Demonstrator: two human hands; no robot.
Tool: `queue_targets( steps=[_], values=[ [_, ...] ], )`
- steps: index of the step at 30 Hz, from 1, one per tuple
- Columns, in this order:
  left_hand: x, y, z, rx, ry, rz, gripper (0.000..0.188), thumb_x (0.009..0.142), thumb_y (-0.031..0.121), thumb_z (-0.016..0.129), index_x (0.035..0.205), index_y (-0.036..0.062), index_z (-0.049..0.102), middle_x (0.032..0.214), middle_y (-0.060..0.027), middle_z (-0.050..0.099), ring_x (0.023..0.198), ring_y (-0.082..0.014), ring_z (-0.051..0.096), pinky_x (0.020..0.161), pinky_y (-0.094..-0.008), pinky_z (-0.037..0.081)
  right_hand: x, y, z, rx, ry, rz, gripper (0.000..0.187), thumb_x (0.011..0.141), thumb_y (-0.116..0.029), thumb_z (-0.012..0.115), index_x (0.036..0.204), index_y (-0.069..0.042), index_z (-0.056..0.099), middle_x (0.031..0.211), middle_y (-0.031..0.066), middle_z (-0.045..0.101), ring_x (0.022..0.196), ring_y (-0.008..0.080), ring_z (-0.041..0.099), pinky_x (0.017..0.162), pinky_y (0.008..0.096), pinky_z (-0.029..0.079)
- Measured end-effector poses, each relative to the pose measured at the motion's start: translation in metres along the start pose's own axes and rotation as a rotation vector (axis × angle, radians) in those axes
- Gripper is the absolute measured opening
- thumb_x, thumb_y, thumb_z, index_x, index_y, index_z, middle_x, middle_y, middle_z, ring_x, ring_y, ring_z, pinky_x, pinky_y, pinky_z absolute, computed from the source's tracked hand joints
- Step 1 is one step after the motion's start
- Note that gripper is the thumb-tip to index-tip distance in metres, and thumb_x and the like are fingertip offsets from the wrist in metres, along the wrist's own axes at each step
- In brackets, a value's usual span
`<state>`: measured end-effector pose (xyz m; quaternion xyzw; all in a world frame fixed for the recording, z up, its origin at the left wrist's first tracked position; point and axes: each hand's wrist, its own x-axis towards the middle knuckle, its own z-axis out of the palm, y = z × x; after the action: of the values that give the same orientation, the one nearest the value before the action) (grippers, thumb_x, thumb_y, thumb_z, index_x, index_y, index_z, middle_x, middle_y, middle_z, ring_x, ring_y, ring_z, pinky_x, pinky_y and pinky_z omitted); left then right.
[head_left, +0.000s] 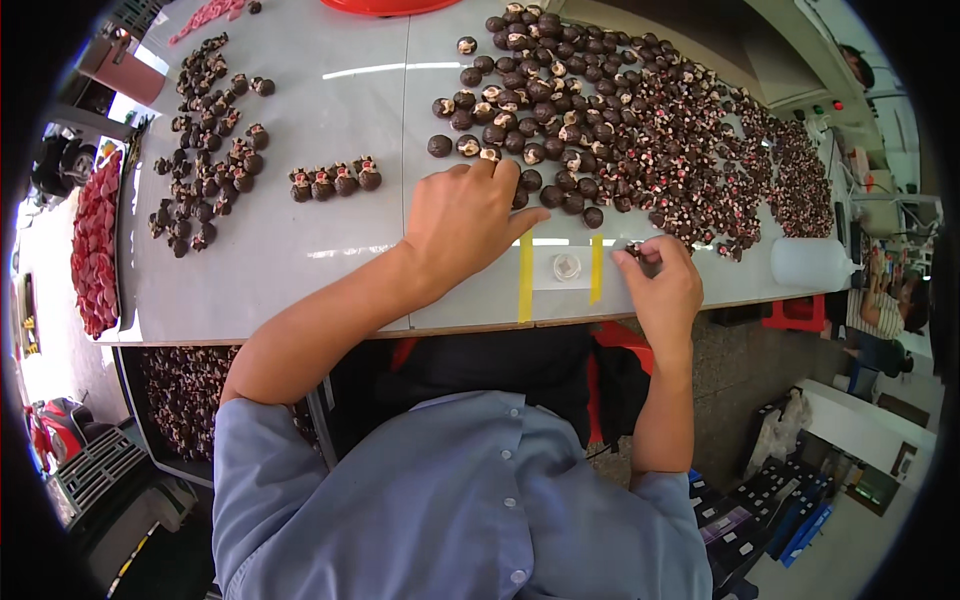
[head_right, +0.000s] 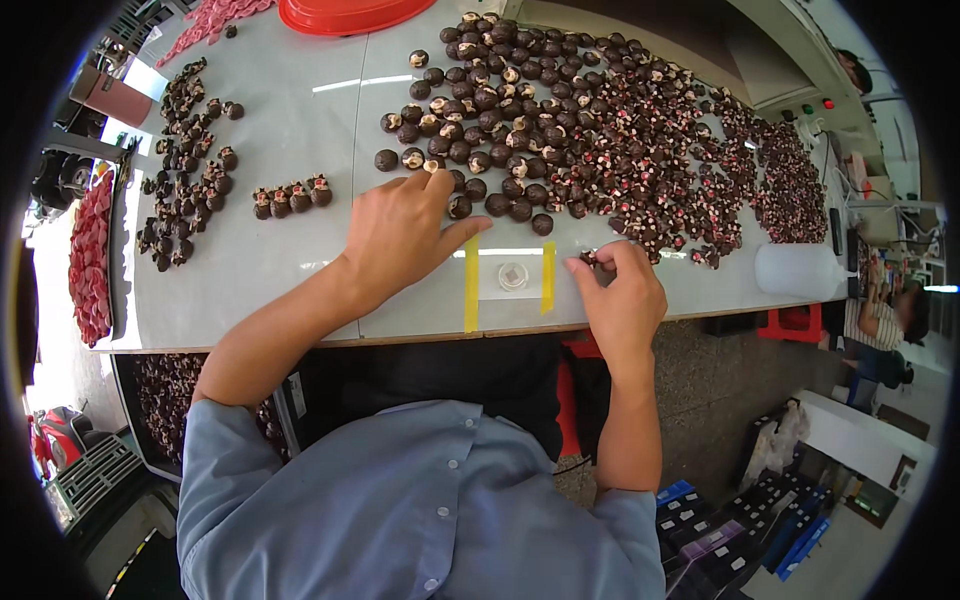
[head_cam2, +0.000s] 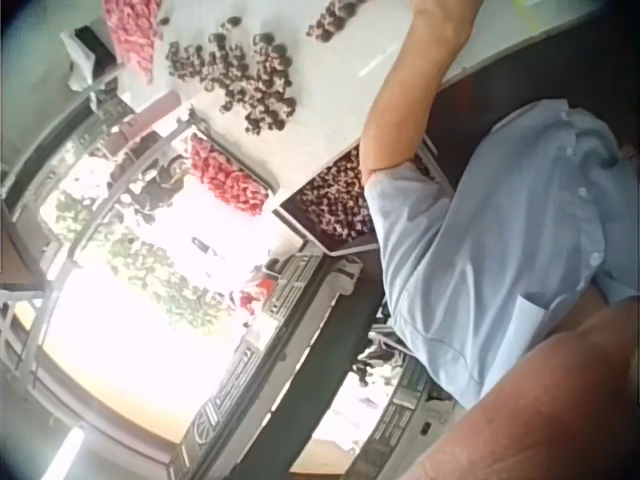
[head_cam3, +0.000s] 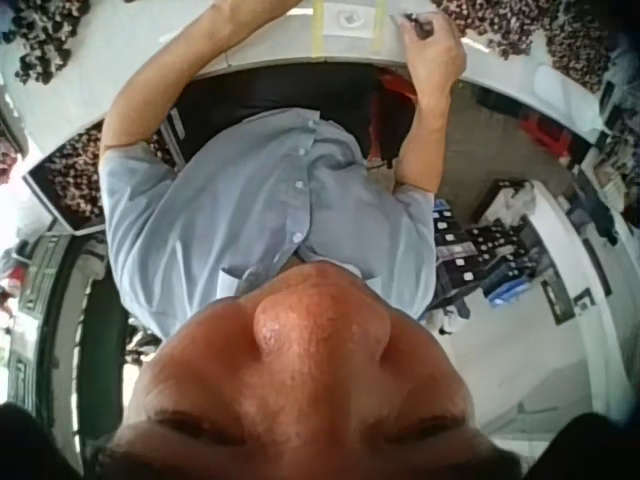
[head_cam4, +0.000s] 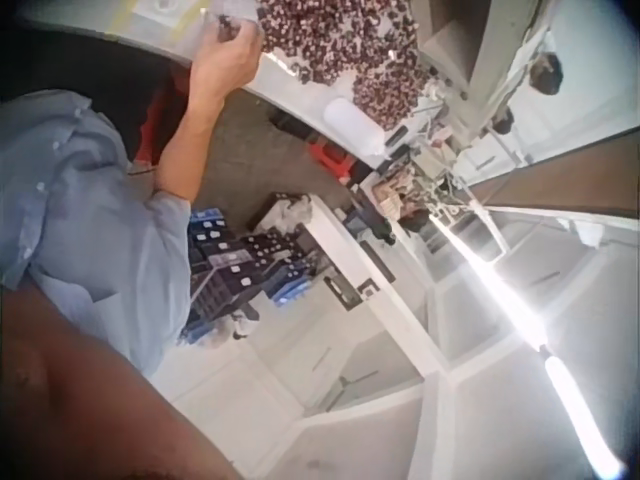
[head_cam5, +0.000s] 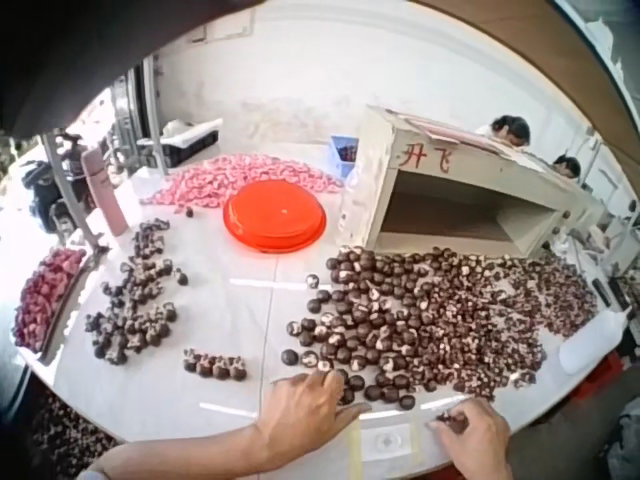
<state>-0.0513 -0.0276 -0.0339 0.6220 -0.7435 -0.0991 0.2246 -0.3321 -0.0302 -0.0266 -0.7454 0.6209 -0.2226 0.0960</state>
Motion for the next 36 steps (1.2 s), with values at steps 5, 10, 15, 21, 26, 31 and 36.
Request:
queue_targets(
  steps=[5,10,15,21,26,31,36],
  values=[
    [0.0,-0.005,0.0,-0.074,-0.105,0.073,0.028,0.093,0.026,0.077,0.102,0.0032,0.063,0.091,-0.0158,0.071,0.078,-0.0347,0.074,0.066,-0.0453,0.059,0.001,0.006,-0.001,0.023,-0.053,0.081,0.024,0.086,-0.011,0.086,0.097,-0.001,0.068,0.086,0.0062,0.07,0.074,0.0159,0.065,0.069,0.0327,0.051],
    [-0.01,-0.028,-0.025,-0.588,-0.22,0.115,0.035,0.091,-0.001,0.07,0.125,0.0021,0.065,0.088,-0.0093,0.069,0.08,-0.021,0.072,0.077,-0.0371,0.057,-0.004,0.012,-0.007,0.481,-0.118,0.166,0.019,0.093,-0.001,0.077,0.11,0.001,0.068,0.09,0.0025,0.07,0.082,0.01,0.066,0.074,0.0262,0.052],
    [-0.013,-0.03,-0.025,-1.118,-0.519,-0.247,0.037,0.095,-0.002,0.073,0.13,-0.0017,0.06,0.087,0.0011,0.062,0.081,-0.0036,0.06,0.071,-0.0247,0.05,-0.011,0.013,0.0,0.868,-0.169,0.11,0.026,0.096,0.01,0.069,0.121,0.004,0.066,0.111,0.0067,0.068,0.095,0.0145,0.07,0.086,0.0289,0.057],
    [-0.016,-0.027,-0.017,-1.036,-0.463,-0.197,0.036,0.092,0.007,0.082,0.123,-0.0007,0.066,0.088,-0.0078,0.07,0.079,-0.0126,0.065,0.073,-0.0296,0.053,-0.011,-0.002,-0.013,0.699,-0.222,-0.089,0.029,0.092,0.01,0.073,0.121,0.005,0.069,0.117,0.0089,0.067,0.099,0.0169,0.07,0.089,0.0314,0.058],
    [-0.022,-0.028,-0.014,-0.979,-0.41,-0.155,0.033,0.089,0.006,0.084,0.119,-0.0014,0.071,0.088,-0.0124,0.072,0.078,-0.0174,0.066,0.073,-0.0336,0.055,-0.003,-0.024,-0.016,0.27,-0.195,-0.482,0.03,0.083,0.006,0.081,0.112,0.002,0.075,0.111,0.0141,0.074,0.098,0.0258,0.072,0.086,0.0356,0.057],
    [-0.025,-0.029,-0.01,-0.94,-0.295,0.062,0.031,0.085,0.003,0.083,0.114,-0.0037,0.073,0.096,-0.0168,0.073,0.082,-0.0261,0.073,0.076,-0.0389,0.06,0.002,-0.034,-0.014,0.184,-0.264,-0.523,0.031,0.081,0.004,0.083,0.111,0.0,0.076,0.108,0.0138,0.074,0.097,0.0298,0.072,0.085,0.0393,0.058],
    [-0.028,-0.027,-0.01,-0.908,-0.328,0.021,0.032,0.087,0.002,0.083,0.117,-0.0033,0.072,0.104,-0.0126,0.072,0.086,-0.0212,0.071,0.074,-0.0344,0.06,0.007,-0.041,-0.014,0.077,-0.261,-0.62,0.033,0.078,0.0,0.084,0.11,-0.001,0.077,0.104,0.0111,0.073,0.093,0.0308,0.069,0.081,0.0407,0.054]
  ],
)
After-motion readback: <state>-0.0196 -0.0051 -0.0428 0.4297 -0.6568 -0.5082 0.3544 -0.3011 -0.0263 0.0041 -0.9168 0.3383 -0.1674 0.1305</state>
